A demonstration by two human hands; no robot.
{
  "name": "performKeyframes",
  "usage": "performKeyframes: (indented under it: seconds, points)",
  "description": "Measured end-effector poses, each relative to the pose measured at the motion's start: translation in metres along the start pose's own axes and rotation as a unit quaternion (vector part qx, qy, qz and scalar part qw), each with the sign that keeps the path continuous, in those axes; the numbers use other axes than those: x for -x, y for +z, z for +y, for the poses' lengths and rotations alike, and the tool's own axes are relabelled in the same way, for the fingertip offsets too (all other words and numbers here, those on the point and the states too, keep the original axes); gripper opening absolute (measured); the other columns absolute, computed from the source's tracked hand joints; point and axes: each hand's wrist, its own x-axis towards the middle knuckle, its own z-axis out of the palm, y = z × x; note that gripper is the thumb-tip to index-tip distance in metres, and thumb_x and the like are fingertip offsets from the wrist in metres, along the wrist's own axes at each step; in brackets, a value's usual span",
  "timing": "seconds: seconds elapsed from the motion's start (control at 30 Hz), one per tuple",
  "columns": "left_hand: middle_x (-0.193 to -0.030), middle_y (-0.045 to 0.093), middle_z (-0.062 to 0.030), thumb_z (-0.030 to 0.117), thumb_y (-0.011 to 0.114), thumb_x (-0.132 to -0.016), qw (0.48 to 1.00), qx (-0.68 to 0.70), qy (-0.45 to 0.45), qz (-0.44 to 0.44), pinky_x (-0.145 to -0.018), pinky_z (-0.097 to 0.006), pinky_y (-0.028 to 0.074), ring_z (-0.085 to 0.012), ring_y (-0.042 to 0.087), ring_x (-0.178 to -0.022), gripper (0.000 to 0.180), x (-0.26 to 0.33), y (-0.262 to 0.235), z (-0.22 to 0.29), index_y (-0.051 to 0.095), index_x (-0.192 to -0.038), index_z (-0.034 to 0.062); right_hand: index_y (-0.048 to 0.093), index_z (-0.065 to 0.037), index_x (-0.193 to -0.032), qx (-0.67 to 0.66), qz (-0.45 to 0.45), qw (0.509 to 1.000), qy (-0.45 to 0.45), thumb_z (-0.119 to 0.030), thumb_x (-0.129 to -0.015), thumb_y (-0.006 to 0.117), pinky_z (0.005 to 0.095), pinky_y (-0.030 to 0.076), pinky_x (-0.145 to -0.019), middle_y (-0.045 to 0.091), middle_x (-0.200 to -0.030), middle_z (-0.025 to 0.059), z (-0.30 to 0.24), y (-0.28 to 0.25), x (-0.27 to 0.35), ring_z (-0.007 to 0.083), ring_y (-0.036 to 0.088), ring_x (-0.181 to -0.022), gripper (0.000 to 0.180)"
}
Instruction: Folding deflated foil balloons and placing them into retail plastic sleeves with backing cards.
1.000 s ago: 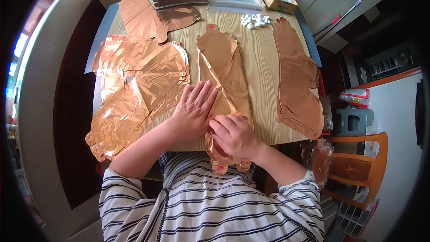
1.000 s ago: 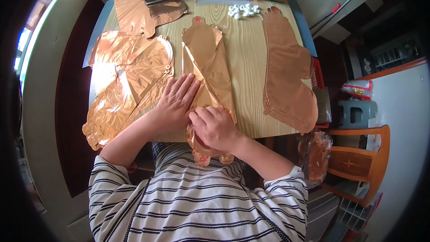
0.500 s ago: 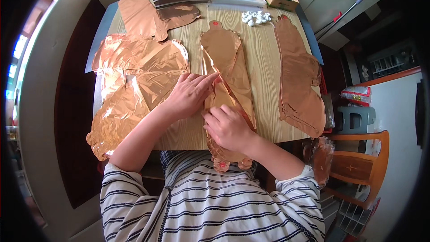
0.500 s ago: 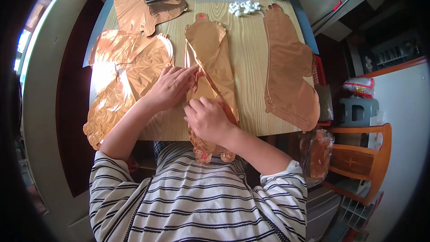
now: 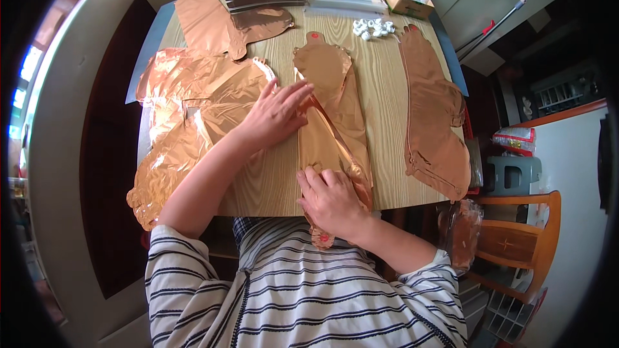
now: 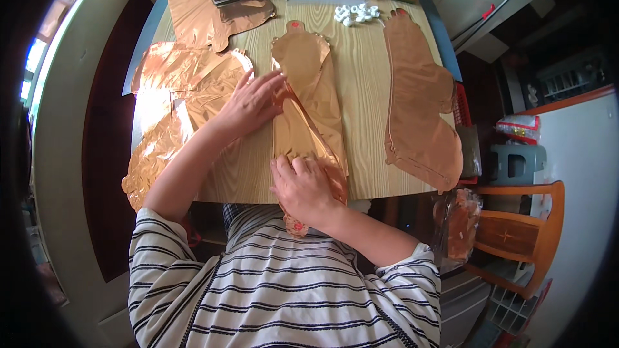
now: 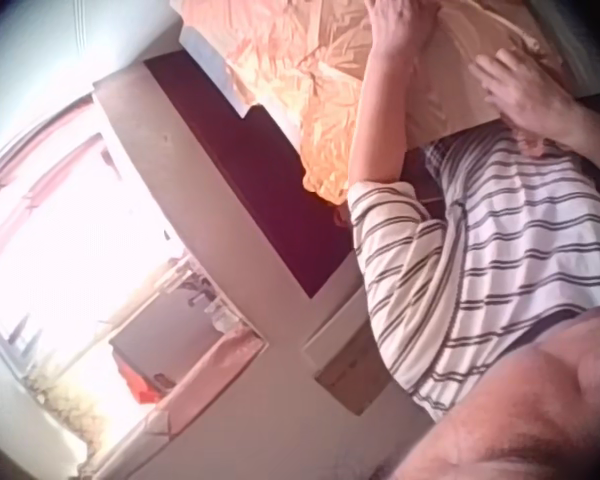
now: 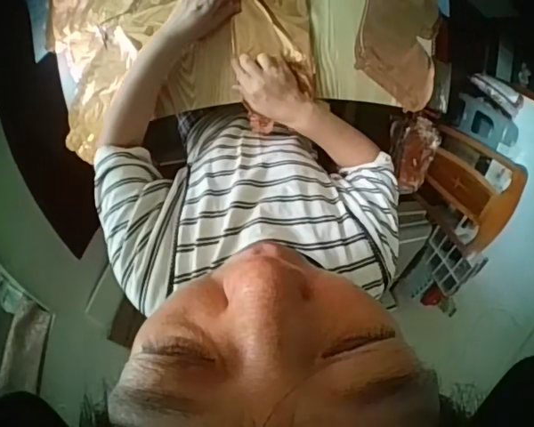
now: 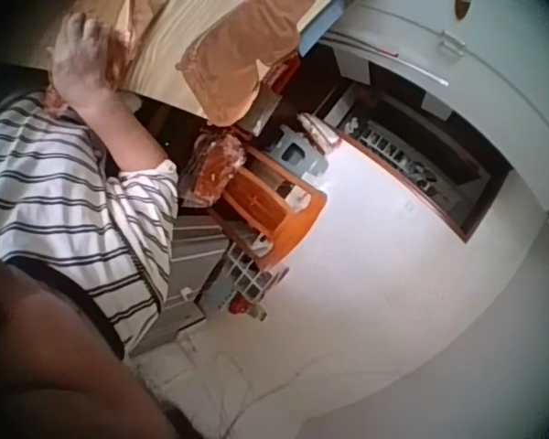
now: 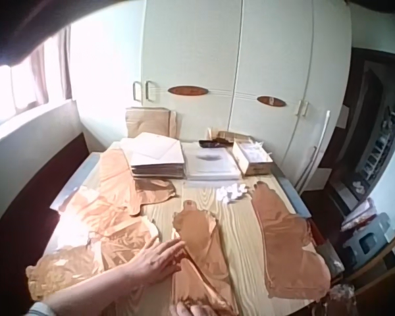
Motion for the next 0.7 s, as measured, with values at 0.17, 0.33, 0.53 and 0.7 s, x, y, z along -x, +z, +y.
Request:
performKeyframes:
  seconds: [0.17,0.33,0.53,0.7]
  points:
    - [-0.156,0.038,-0.0141,0.048,0.068,-0.09,0.991,-0.108,-0.072,-0.026,-0.122,-0.059,0.012,-0.0321,0.034,-0.147,0.079,-0.029,0.002,-0.039,0.036,-0.153,0.0132,0.062,0.004,-0.123,-0.011,-0.01,1.0,0.002,-0.034,-0.083,0.073,0.0378,0.045,-0.083,0.055,-0.116,0.0134,0.0,-0.001,-0.002,0.0262,0.051,-0.096,0.056]
    - [-0.161,0.031,-0.014,0.054,0.068,-0.087,0.971,-0.185,-0.147,-0.018,-0.122,-0.061,0.008,-0.0333,0.023,-0.152,0.086,-0.06,0.004,-0.066,0.033,-0.155,0.0156,0.06,0.001,-0.126,-0.033,-0.029,0.999,0.022,-0.031,-0.081,0.076,0.04,0.046,-0.087,0.054,-0.118,0.0118,0.001,-0.002,-0.002,0.0266,0.05,-0.098,0.058]
    - [-0.137,0.054,-0.0136,0.03,0.071,-0.088,0.984,-0.086,-0.125,0.092,-0.116,-0.057,0.027,-0.0314,0.047,-0.134,0.054,-0.047,0.005,-0.007,0.052,-0.135,0.0118,0.061,0.004,-0.121,-0.112,0.017,0.993,0.041,-0.032,-0.086,0.071,0.0398,0.046,-0.085,0.056,-0.11,0.0122,0.009,0.002,0.001,0.026,0.052,-0.097,0.052]
    - [-0.154,0.04,-0.0233,0.051,0.058,-0.094,0.989,-0.103,-0.099,0.024,-0.118,-0.059,0.024,-0.0396,0.035,-0.145,0.077,-0.001,0.026,0.04,0.04,-0.149,0.0,0.06,0.002,-0.128,-0.127,0.065,0.984,0.106,-0.031,-0.092,0.068,0.0449,0.043,-0.101,0.057,-0.127,0.0158,0.034,-0.009,0.0,0.0328,0.051,-0.119,0.05]
